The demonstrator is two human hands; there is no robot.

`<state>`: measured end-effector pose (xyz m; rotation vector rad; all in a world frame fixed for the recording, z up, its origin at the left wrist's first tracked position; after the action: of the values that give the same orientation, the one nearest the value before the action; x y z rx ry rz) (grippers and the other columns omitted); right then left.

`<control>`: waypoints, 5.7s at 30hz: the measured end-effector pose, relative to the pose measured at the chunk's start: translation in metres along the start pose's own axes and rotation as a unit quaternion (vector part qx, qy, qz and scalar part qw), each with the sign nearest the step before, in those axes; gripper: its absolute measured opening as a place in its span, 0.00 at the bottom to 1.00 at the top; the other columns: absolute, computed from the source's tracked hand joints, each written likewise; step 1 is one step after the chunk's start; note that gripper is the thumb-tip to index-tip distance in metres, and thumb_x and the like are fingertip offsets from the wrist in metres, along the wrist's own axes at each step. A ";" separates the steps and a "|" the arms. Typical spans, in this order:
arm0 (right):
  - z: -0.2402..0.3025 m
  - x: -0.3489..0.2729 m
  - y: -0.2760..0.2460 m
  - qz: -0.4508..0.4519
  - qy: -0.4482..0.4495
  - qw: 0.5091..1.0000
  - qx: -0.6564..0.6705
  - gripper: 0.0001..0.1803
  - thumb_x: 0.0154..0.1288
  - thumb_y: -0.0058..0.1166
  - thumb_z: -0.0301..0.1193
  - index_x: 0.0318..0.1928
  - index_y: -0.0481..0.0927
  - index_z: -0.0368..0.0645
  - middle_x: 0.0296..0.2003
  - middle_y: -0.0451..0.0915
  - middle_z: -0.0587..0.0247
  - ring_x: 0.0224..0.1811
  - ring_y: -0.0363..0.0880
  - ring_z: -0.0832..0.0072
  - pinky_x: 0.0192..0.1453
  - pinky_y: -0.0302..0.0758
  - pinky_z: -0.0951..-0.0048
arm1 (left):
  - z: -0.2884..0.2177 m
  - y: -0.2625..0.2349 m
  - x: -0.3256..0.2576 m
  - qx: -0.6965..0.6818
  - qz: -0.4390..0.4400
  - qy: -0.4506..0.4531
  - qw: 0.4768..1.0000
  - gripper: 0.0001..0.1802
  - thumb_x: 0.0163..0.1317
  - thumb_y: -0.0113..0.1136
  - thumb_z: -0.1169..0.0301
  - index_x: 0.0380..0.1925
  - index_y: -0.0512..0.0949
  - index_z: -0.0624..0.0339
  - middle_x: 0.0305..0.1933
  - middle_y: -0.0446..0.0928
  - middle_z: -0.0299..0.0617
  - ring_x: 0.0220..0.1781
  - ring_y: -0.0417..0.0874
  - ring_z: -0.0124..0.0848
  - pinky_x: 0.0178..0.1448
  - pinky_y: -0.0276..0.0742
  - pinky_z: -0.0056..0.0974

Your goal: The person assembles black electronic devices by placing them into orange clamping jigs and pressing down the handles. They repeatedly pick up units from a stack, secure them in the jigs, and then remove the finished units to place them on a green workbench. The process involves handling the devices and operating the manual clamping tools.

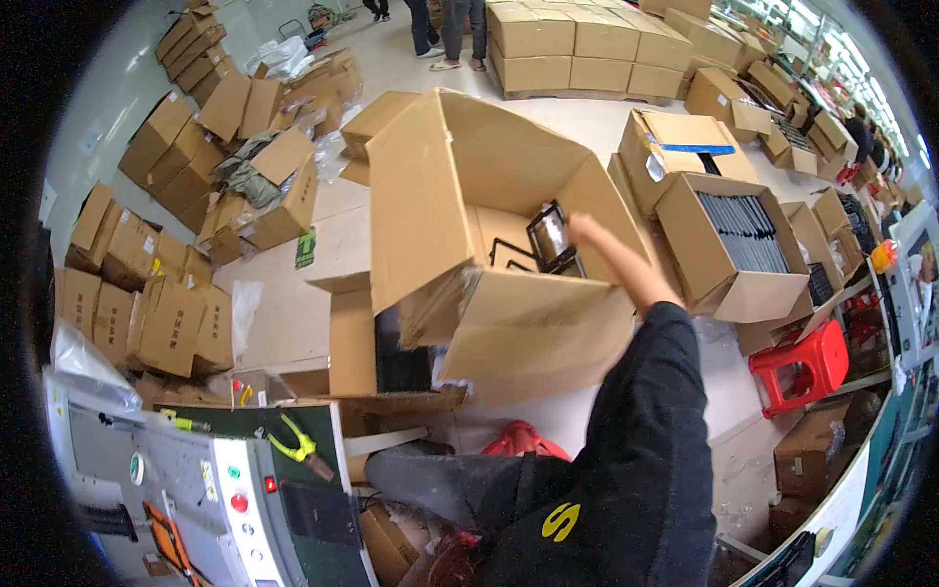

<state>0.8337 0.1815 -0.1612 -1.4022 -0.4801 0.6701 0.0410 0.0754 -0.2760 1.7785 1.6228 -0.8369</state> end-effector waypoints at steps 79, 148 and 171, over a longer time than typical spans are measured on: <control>0.484 -0.532 0.185 0.700 -0.322 0.563 0.299 0.11 0.71 0.45 0.31 0.41 0.80 0.40 0.21 0.68 0.76 0.21 0.62 0.88 0.24 0.59 0.84 | 0.106 -0.102 0.006 -0.396 -0.173 0.113 0.895 0.24 0.68 0.48 0.67 0.61 0.57 0.64 0.54 0.71 0.46 0.58 0.72 0.40 0.62 0.66 0.53; 0.488 -0.535 0.177 0.707 -0.322 0.523 0.352 0.12 0.69 0.49 0.30 0.48 0.80 0.39 0.30 0.76 0.74 0.26 0.65 0.89 0.29 0.63 0.86 | 0.081 -0.101 -0.024 -0.436 -0.187 0.126 0.871 0.19 0.69 0.46 0.63 0.54 0.64 0.63 0.51 0.71 0.48 0.54 0.74 0.41 0.55 0.74 0.48; 0.493 -0.531 0.180 0.715 -0.300 0.488 0.400 0.04 0.66 0.53 0.28 0.40 0.76 0.42 0.34 0.76 0.72 0.33 0.70 0.85 0.37 0.68 0.82 | 0.072 -0.098 -0.028 -0.386 -0.199 0.109 0.894 0.29 0.67 0.50 0.65 0.63 0.54 0.68 0.57 0.70 0.52 0.60 0.71 0.43 0.63 0.69 0.49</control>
<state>0.0906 0.1883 -0.2352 -0.2491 0.6794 2.4111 -0.0624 0.0112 -0.3004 1.0092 2.1114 -0.0798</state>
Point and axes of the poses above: each hand's wrist, its own x-axis towards the middle knuckle, its own y-axis out of the palm, z = x × y, the point moved 4 cm from there along x, towards the middle knuckle
